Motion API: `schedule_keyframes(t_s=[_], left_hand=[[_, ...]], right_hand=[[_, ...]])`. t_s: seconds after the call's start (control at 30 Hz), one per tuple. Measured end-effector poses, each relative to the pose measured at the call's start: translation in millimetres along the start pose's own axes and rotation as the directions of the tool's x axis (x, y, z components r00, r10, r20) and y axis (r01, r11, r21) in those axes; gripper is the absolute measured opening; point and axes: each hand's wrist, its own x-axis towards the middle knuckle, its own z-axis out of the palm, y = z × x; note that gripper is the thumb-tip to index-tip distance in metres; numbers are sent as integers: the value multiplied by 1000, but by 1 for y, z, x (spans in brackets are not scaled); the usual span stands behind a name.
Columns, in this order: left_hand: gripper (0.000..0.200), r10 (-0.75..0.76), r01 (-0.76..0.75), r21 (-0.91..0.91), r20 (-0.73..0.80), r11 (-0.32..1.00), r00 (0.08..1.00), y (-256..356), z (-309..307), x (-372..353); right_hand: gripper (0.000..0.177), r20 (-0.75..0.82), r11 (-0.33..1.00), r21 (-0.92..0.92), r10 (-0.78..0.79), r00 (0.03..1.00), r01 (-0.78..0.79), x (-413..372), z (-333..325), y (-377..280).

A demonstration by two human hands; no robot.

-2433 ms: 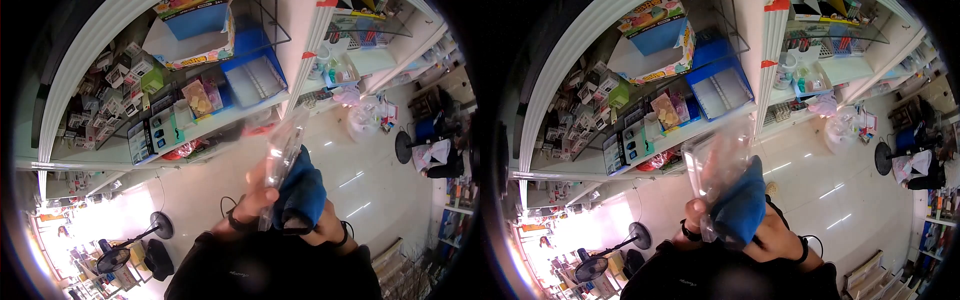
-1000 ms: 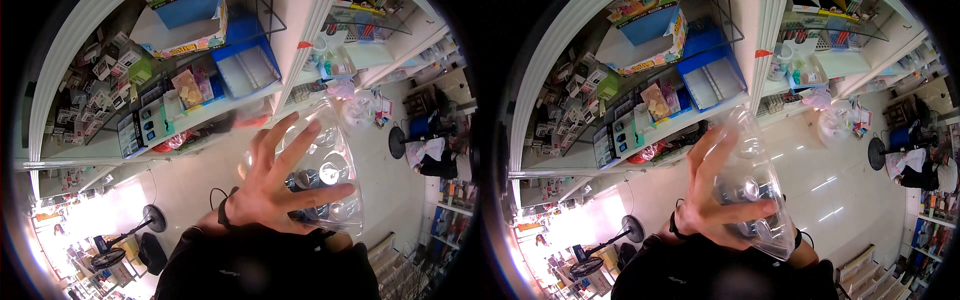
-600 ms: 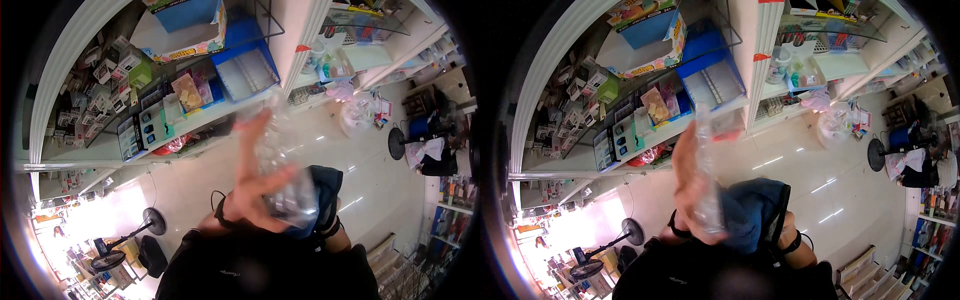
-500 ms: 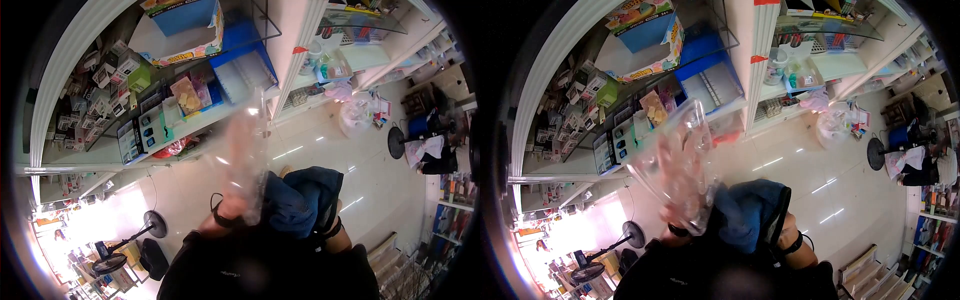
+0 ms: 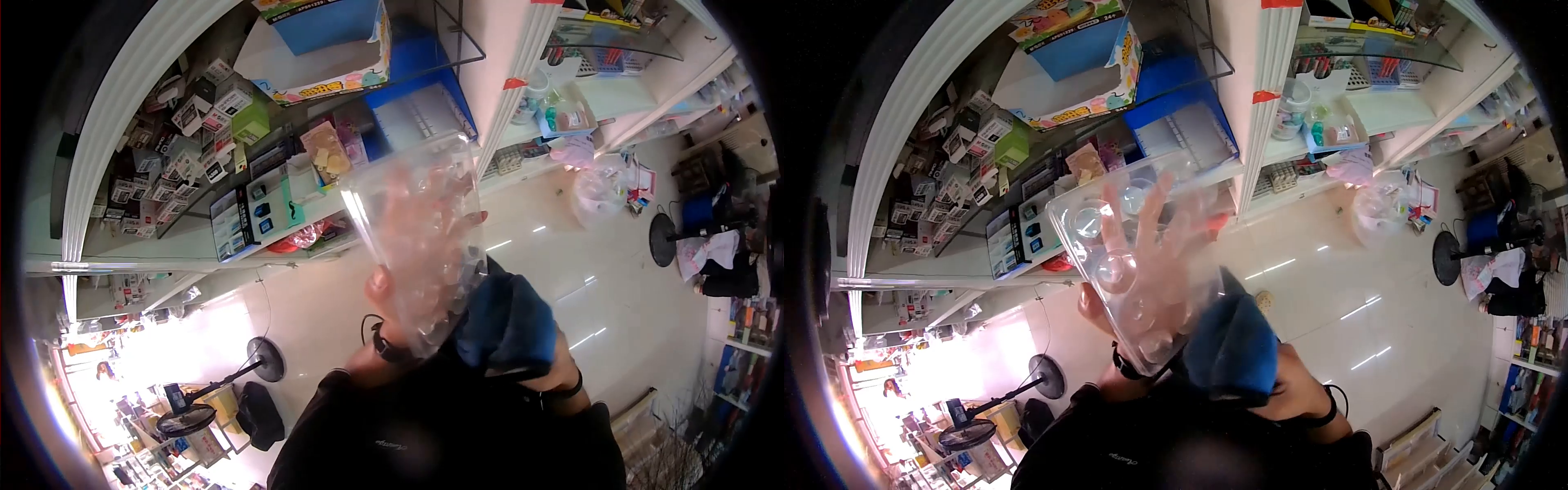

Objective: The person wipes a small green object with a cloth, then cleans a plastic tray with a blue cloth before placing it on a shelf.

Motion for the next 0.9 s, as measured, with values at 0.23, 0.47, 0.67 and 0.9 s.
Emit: schedule_keyframes(t_s=[0.23,0.47,0.67,0.9], left_hand=[[85,-3,3,-1,-4,1000,1000,-3,4,-2],[97,142,-148,186,47,971,989,-10,11,11],[94,273,-348,594,217,725,937,1,11,36],[90,175,-323,728,274,604,945,-11,-4,44]], right_hand=[[29,57,871,-391,-300,952,298,24,25,-8],[30,48,666,-669,-403,914,328,32,35,-4],[37,-142,858,-496,-233,962,134,35,38,-5],[43,-76,959,128,262,962,-251,20,14,7]])
